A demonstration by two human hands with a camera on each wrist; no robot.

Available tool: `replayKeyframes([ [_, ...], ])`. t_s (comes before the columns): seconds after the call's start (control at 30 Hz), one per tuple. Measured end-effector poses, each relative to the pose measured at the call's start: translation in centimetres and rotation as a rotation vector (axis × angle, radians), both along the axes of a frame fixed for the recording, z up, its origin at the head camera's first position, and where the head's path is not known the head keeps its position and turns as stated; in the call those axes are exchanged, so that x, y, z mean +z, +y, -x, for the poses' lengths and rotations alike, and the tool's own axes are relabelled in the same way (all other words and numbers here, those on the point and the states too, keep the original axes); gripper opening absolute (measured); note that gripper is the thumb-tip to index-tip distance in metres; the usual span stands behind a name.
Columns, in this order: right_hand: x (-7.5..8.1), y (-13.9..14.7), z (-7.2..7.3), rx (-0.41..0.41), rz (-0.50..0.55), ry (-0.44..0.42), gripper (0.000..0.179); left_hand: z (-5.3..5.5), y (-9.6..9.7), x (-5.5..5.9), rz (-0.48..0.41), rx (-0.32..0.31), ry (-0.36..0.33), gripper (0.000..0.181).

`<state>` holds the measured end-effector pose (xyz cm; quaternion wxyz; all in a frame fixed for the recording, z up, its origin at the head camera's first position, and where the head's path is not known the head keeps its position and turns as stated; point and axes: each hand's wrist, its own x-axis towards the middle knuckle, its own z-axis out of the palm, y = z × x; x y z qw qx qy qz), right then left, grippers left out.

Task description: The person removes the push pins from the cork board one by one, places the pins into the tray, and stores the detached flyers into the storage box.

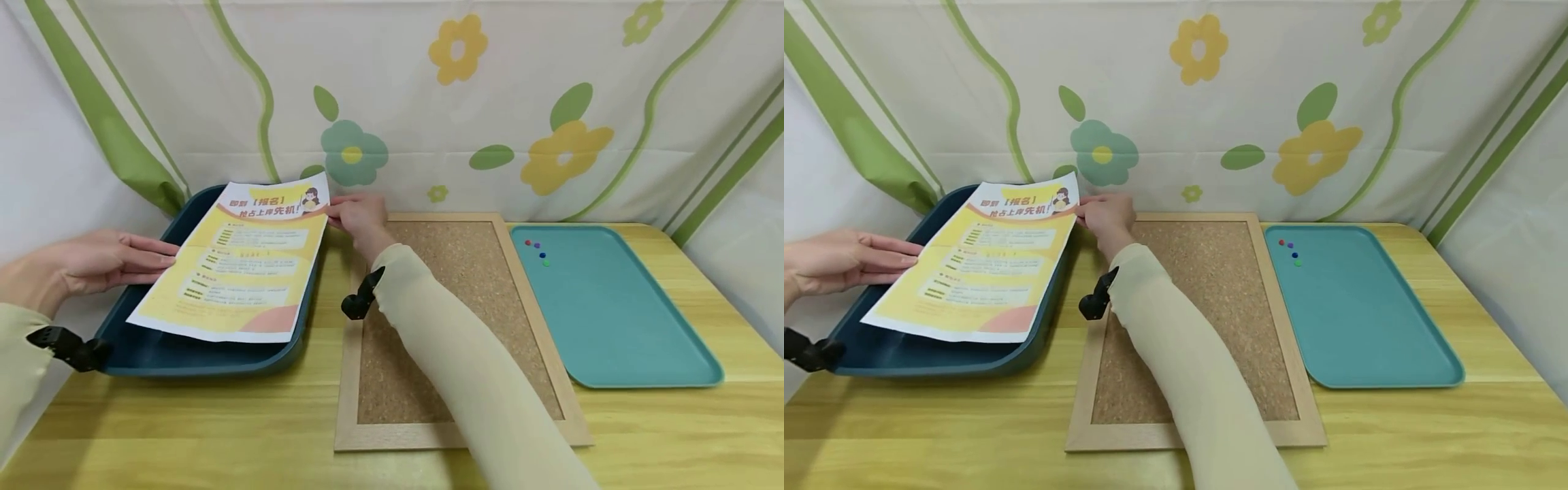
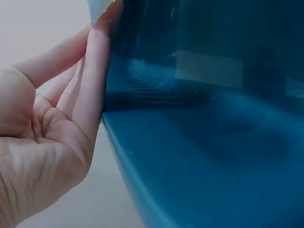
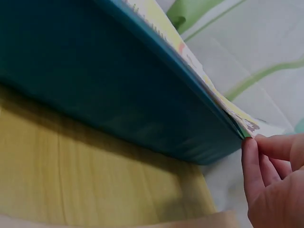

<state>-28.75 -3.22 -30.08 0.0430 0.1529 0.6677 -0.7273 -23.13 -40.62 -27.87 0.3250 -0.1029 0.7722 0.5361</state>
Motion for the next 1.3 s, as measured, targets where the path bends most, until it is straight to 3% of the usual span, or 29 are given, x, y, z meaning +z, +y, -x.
replayKeyframes([
  [0.2,0.4,-1.0,-0.5,0.02,-0.144,0.004,0.009,0.0,-0.4,0.1,0.087,-0.018,0.026,0.022],
  [0.5,0.7,-2.4,-1.4,0.048,-0.479,0.097,0.004,-0.6,-0.9,0.4,0.152,-0.041,0.031,0.025],
  [0.9,0.0,-2.6,-1.9,0.082,-0.659,0.226,0.006,-0.3,0.5,0.6,0.191,-0.102,0.021,0.04],
  [1.13,-0.1,-2.6,-1.9,0.12,-0.724,0.28,0.005,-0.3,0.6,0.7,0.154,-0.079,-0.001,0.031],
  [1.3,0.1,-2.7,-2.1,0.144,-0.733,0.286,0.007,-0.6,0.6,0.9,0.183,-0.083,0.018,0.038],
])
